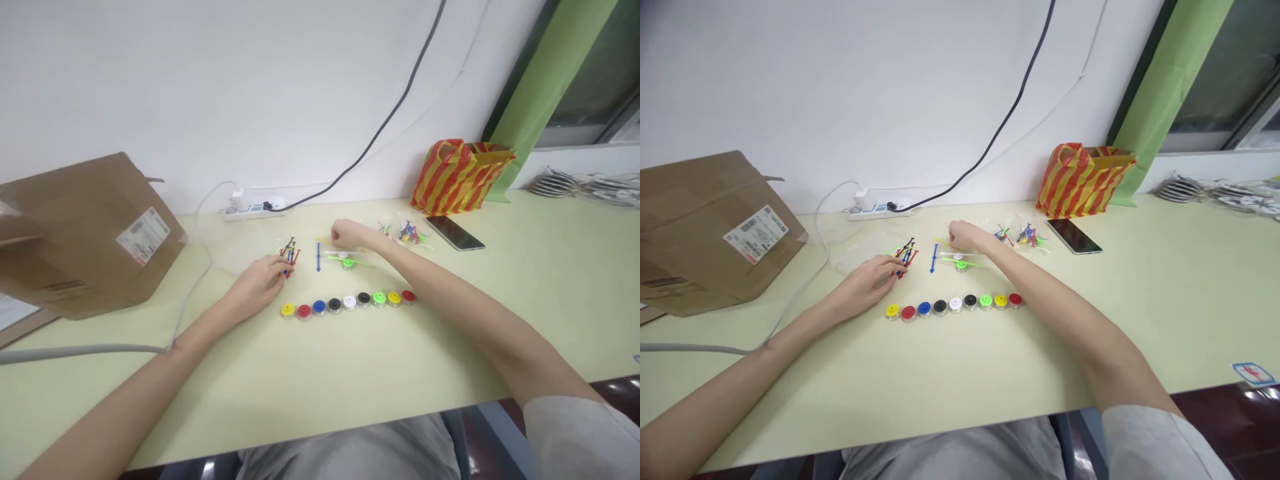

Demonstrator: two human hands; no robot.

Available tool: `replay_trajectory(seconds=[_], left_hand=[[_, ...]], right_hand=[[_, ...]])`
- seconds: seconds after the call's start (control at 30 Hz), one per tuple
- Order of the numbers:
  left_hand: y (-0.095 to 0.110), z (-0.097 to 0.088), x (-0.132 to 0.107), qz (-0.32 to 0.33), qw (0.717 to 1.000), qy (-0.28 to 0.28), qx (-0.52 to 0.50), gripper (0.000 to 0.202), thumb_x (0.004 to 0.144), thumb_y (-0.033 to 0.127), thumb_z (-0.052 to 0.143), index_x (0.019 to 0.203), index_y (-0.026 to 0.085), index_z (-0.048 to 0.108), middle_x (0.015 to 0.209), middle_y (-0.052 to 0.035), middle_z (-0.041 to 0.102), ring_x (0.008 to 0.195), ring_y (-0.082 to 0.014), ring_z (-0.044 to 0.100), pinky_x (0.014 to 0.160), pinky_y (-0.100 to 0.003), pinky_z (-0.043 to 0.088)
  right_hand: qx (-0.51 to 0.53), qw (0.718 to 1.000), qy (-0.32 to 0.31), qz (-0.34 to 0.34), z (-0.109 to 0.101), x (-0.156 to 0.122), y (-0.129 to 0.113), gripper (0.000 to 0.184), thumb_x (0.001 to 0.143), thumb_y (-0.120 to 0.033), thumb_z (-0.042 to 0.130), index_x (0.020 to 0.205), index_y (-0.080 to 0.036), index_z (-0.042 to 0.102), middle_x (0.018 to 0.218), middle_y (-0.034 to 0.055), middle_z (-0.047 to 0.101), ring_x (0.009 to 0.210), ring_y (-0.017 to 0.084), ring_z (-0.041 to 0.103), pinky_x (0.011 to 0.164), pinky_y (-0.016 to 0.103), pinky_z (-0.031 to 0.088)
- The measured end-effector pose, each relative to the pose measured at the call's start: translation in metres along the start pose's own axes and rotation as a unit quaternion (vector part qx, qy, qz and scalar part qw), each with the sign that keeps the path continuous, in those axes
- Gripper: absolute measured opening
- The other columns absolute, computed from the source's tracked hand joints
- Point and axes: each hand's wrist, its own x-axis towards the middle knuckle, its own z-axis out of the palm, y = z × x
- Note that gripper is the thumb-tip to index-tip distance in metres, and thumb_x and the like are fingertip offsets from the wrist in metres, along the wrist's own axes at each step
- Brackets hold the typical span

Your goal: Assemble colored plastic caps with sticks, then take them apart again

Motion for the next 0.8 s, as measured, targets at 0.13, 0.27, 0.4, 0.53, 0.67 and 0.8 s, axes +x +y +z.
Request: replay_trajectory(seconds=[0.13, 0.27, 0.4, 0.53, 0.67, 0.8], left_hand=[[-0.001, -0.001, 0.000, 0.000, 1.000, 0.004, 0.000, 0.034, 0.100, 0.027, 0.040, 0.113, 0.020, 0.071, 0.124, -0.0123, 0.069, 0.117, -0.0295, 0.063, 0.103, -0.051, 0.050], [0.011, -0.016, -0.001, 0.007, 0.999, 0.027, -0.033, 0.028, 0.100, 0.033, 0.046, 0.103, 0.022, 0.072, 0.114, -0.0102, 0.070, 0.108, -0.0265, 0.063, 0.097, -0.044, 0.051], [0.030, -0.041, -0.006, 0.002, 0.985, -0.116, -0.129, 0.020, 0.094, 0.045, 0.063, 0.096, 0.026, 0.072, 0.096, -0.0018, 0.070, 0.091, -0.0200, 0.063, 0.082, -0.031, 0.051], [0.037, -0.047, -0.009, 0.004, 0.971, -0.182, -0.156, 0.022, 0.087, 0.047, 0.072, 0.097, 0.028, 0.072, 0.101, -0.0010, 0.072, 0.090, -0.0195, 0.064, 0.080, -0.030, 0.050], [0.028, -0.037, -0.008, -0.003, 0.980, -0.153, -0.124, 0.022, 0.092, 0.045, 0.063, 0.094, 0.025, 0.072, 0.094, -0.0033, 0.070, 0.084, -0.0202, 0.063, 0.074, -0.031, 0.049], [0.017, -0.026, -0.006, -0.008, 0.995, -0.077, -0.055, 0.024, 0.095, 0.044, 0.058, 0.098, 0.024, 0.070, 0.090, -0.0031, 0.068, 0.083, -0.0205, 0.062, 0.073, -0.032, 0.047]], right_hand=[[-0.006, 1.000, 0.002, -0.016, -0.002, -0.003, -0.001, 0.019, 0.083, -0.011, 0.065, 0.096, -0.012, 0.079, 0.102, 0.0140, 0.079, 0.089, 0.021, 0.072, 0.069, 0.024, 0.045], [-0.010, 0.999, 0.019, -0.030, -0.001, -0.003, 0.001, 0.027, 0.086, -0.014, 0.064, 0.110, -0.012, 0.076, 0.111, 0.0148, 0.077, 0.095, 0.022, 0.069, 0.074, 0.025, 0.046], [-0.010, 0.998, 0.034, -0.051, 0.003, -0.001, 0.004, 0.039, 0.093, -0.021, 0.060, 0.130, -0.018, 0.069, 0.119, 0.0127, 0.074, 0.097, 0.021, 0.067, 0.079, 0.027, 0.045], [-0.006, 0.997, 0.043, -0.070, 0.007, 0.000, 0.002, 0.029, 0.091, -0.018, 0.059, 0.116, -0.018, 0.074, 0.112, 0.0108, 0.075, 0.091, 0.019, 0.066, 0.073, 0.026, 0.042], [-0.004, 0.997, 0.041, -0.069, 0.007, 0.000, 0.000, 0.023, 0.087, -0.012, 0.060, 0.104, -0.014, 0.076, 0.103, 0.0106, 0.076, 0.084, 0.017, 0.066, 0.069, 0.024, 0.041], [-0.002, 0.997, 0.040, -0.072, 0.006, 0.000, 0.000, 0.021, 0.086, -0.012, 0.062, 0.101, -0.014, 0.076, 0.103, 0.0092, 0.077, 0.084, 0.016, 0.067, 0.068, 0.022, 0.041]])
